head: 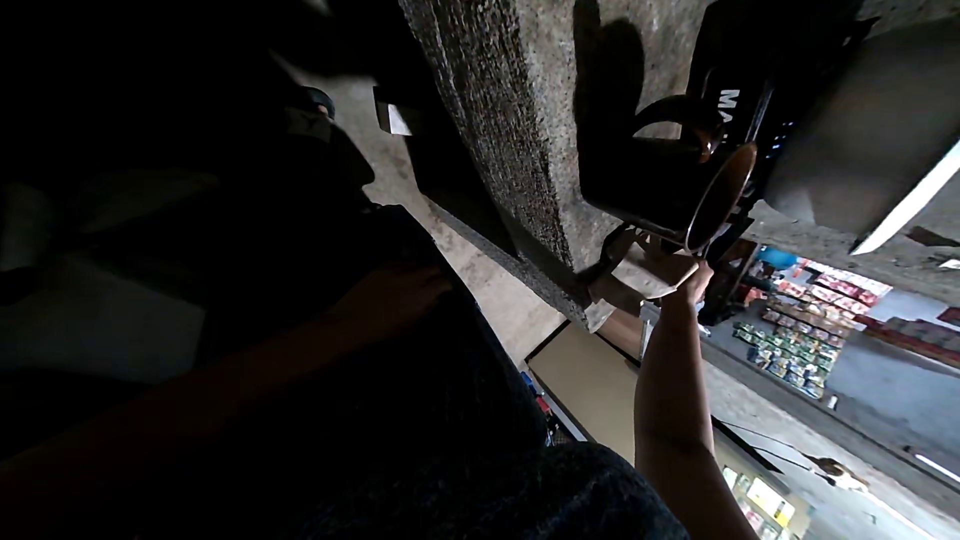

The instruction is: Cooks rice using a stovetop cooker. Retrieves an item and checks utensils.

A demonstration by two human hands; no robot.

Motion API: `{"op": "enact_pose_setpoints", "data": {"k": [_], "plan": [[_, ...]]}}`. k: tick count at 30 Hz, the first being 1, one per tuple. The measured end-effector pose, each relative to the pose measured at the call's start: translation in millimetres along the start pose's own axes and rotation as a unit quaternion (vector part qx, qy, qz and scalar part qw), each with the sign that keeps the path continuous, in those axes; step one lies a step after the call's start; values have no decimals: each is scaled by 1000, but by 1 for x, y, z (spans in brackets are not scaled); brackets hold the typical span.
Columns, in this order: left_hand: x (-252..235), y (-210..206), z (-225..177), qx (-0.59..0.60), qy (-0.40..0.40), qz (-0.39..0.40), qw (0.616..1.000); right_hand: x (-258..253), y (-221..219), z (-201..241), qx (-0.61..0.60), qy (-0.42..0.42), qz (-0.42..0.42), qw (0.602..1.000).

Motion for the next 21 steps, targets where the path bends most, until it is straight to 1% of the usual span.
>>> {"op": "enact_pose_setpoints", "data": {"k": [3,8,12,19,21], "plan": [[-1,1,-2,-3,-11,-5,1000,0,0,0,-14,2,-4,1000],[0,1,0,1,-12,1,1000,0,-1,-1,11,-14,0,1000],[-2,2,-1,-3,-12,-1,1000,2,0,1,30,-10,12,999],[-2,5,-3,-12,-17,-5,1000,0,-1,0,21,1,-1,1000],[-2,5,-3,-10,-15,-1,1000,-1,-2,0,37,-1,6,999]]}}
Point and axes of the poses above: each hand's wrist, its own x-axis away from the middle knuckle, its own y-axis out of the back of the hand, z = x × y, the point moved 10 cm from there along -x, towards the middle knuckle, and after that the axes turned 5 degrees about -y, right-handed, at the moved point
